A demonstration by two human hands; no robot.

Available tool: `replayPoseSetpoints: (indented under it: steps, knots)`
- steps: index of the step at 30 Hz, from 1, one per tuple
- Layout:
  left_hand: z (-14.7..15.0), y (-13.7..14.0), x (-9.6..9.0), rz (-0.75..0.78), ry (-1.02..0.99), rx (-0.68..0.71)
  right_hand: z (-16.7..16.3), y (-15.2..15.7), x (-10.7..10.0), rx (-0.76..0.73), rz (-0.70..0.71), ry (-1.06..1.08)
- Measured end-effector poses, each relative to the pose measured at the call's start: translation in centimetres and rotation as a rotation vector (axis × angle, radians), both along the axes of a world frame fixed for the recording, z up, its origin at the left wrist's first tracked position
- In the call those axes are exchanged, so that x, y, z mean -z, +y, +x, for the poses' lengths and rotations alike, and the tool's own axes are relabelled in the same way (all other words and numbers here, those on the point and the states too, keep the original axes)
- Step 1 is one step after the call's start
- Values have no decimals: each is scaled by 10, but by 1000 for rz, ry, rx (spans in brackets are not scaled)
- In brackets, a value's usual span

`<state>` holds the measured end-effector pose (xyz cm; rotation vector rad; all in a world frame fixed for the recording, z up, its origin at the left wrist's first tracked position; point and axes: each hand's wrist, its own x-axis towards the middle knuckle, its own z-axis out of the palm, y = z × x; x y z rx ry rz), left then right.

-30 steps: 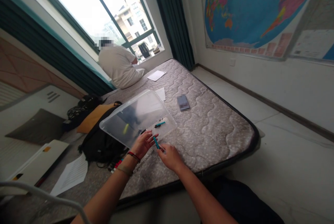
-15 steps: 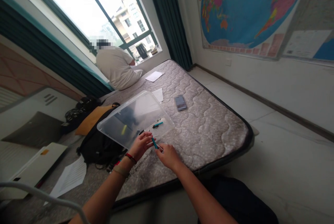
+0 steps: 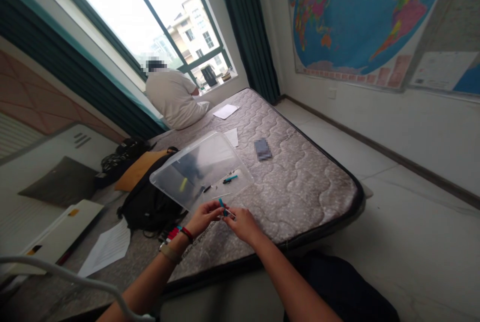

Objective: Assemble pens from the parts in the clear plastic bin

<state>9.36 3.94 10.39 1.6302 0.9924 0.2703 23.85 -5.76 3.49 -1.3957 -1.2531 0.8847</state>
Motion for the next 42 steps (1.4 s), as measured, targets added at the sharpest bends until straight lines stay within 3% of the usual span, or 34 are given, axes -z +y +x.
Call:
replayPoseSetpoints:
  steps: [5, 11, 15, 19, 22, 28, 42]
  knots:
    - [-11, -9, 7, 302, 6, -53, 2, 3, -2, 137, 5, 121]
    - [-31, -37, 47, 630, 122, -29, 13, 9, -3, 283, 58, 476]
    - [-35, -54, 70, 844, 189, -83, 11, 4, -11, 239, 67, 525]
    - [-34, -60, 84, 922, 186, -5, 3, -3, -19, 165, 108, 602]
    - [-33, -60, 90, 952, 173, 21, 0, -5, -20, 143, 134, 489]
    - [-35, -55, 90, 987, 158, 56, -3, -8, -20, 161, 208, 111]
    - [-52, -36, 55, 982, 176, 136, -9, -2, -14, 117, 120, 232]
